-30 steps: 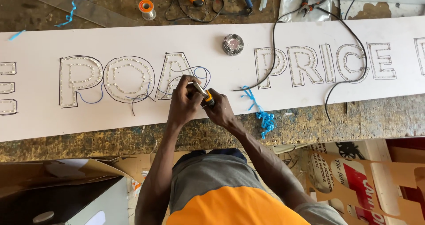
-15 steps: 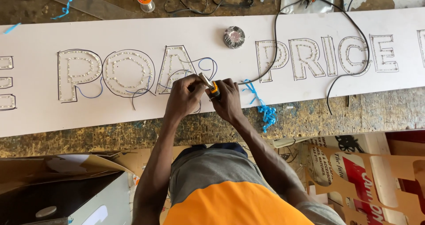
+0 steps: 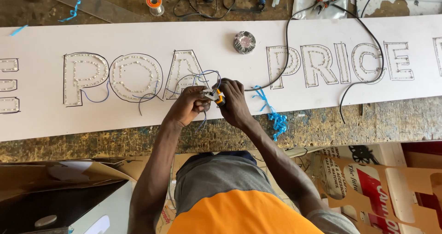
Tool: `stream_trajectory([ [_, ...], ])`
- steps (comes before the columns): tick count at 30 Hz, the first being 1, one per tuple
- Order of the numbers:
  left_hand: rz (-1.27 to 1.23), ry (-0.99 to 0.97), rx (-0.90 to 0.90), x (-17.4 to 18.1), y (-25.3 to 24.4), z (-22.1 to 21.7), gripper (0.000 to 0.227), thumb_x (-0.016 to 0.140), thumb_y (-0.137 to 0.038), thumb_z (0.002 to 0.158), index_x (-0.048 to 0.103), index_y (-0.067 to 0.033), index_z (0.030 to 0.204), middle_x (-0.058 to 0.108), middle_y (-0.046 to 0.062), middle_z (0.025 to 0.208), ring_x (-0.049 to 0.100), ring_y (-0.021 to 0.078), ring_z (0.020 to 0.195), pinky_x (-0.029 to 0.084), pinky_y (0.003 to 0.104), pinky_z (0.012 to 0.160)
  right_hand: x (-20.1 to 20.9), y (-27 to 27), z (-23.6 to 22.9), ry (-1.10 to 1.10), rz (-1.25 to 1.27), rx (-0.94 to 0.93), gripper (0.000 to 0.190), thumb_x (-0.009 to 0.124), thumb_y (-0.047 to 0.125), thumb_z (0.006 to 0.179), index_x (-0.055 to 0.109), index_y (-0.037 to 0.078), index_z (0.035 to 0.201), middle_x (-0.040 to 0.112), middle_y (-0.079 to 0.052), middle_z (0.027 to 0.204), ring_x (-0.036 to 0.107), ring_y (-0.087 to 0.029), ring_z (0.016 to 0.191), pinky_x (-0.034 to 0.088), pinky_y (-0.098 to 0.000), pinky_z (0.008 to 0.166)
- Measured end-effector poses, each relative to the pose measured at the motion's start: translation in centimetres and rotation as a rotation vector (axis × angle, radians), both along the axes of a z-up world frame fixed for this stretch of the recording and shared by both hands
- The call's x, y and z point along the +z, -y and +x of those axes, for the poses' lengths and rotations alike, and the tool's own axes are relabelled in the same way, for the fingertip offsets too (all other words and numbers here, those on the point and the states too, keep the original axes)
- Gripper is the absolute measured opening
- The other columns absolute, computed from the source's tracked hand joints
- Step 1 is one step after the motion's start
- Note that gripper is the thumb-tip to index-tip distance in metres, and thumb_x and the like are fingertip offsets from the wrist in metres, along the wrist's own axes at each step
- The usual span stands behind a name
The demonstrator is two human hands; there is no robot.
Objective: The person works on a white board with outlined letters, using pliers to strip and cut wires. They connect blue and black wires to the letter outlines, using a utility knife to strip insulation and pliers to secure connections.
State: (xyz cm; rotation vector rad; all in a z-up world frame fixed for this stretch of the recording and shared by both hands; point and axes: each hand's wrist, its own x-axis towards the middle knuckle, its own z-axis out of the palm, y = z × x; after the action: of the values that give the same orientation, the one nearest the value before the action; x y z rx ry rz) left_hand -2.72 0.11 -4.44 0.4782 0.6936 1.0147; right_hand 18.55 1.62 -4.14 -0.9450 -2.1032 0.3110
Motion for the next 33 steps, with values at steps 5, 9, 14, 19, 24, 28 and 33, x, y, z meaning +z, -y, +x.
stream_trajectory([
  [5, 0.092, -0.089, -0.03, 1.2, 0.2, 0.5, 0.009, 0.066, -0.002, 0.103, 0.068, -0.0002, 0.112, 0.055, -0.005, 0.074, 0.049, 0.0006, 0.066, 0.039, 0.016, 0.063, -3.0, 0.2, 1.6, -0.007, -0.162, 0.029, 0.023, 0.073, 0.029, 0.108, 0.061, 0.009, 0.111, 0.059, -0.014, 0.086, 0.068, -0.048, 0.082, 0.056, -0.0532, 0.07],
  [9, 0.713, -0.972, 0.09, 3.2, -0.4, 0.1, 0.017, 0.07, -0.014, 0.102, 0.072, -0.01, 0.085, 0.054, 0.006, 0.059, 0.056, 0.0152, 0.057, 0.045, 0.032, 0.058, -1.3, 1.3, 1.6, 0.013, -0.323, -0.1, 0.02, 0.08, 0.021, 0.102, 0.063, 0.013, 0.112, 0.067, -0.016, 0.078, 0.071, -0.053, 0.07, 0.054, -0.0547, 0.059],
  [14, 0.899, -1.235, 0.311, 1.6, -2.8, -1.7, 0.006, 0.069, -0.007, 0.107, 0.073, -0.0079, 0.104, 0.066, 0.01, 0.08, 0.071, 0.028, 0.078, 0.059, 0.039, 0.073, 0.5, 0.4, 1.6, 0.085, -0.341, -0.125, 0.026, 0.084, 0.015, 0.096, 0.067, 0.015, 0.115, 0.072, -0.013, 0.079, 0.076, -0.048, 0.067, 0.057, -0.0539, 0.059],
  [19, 0.709, -0.986, 0.286, 3.7, -3.6, -2.3, 0.012, 0.072, -0.022, 0.115, 0.081, -0.0148, 0.12, 0.082, 0.006, 0.109, 0.077, 0.0205, 0.101, 0.063, 0.035, 0.083, 0.8, -0.3, 2.3, 0.261, -0.315, -0.128, 0.031, 0.083, 0.008, 0.093, 0.072, 0.014, 0.122, 0.077, -0.013, 0.092, 0.078, -0.043, 0.084, 0.06, -0.0537, 0.07],
  [24, 0.593, -1.128, 0.416, 6.8, -2.1, -1.2, 0.068, 0.054, -0.03, 0.123, 0.032, 0.003, 0.178, 0.018, 0.045, 0.181, 0.035, 0.07, 0.159, 0.053, 0.07, 0.124, 3.6, -0.4, 2.5, 0.476, -0.307, -0.153, 0.035, 0.081, 0.006, 0.096, 0.077, 0.014, 0.13, 0.08, -0.009, 0.11, 0.07, -0.035, 0.116, 0.052, -0.0465, 0.093],
  [28, 0.971, -1.196, 0.561, 7.2, -2.0, -0.5, 0.057, 0.041, 0.009, 0.114, 0.057, -0.0036, 0.168, 0.051, 0.022, 0.176, 0.047, 0.0435, 0.162, 0.039, 0.059, 0.133, 3.9, -1.1, 3.0, 0.496, -0.373, -0.128, 0.048, 0.086, 0.001, 0.088, 0.074, 0.013, 0.132, 0.081, -0.01, 0.116, 0.071, -0.037, 0.119, 0.058, -0.0494, 0.094],
  [33, 1.207, -1.216, -0.092, 4.8, -3.3, -0.8, 0.064, 0.051, 0.018, 0.1, 0.083, -0.0195, 0.142, 0.067, 0.002, 0.167, 0.045, 0.0349, 0.165, 0.042, 0.051, 0.128, 1.4, -1.3, 4.8, 0.579, -0.428, -0.026, 0.073, 0.079, -0.009, 0.087, 0.061, 0.018, 0.153, 0.079, -0.013, 0.129, 0.072, -0.044, 0.131, 0.066, -0.0552, 0.085],
])
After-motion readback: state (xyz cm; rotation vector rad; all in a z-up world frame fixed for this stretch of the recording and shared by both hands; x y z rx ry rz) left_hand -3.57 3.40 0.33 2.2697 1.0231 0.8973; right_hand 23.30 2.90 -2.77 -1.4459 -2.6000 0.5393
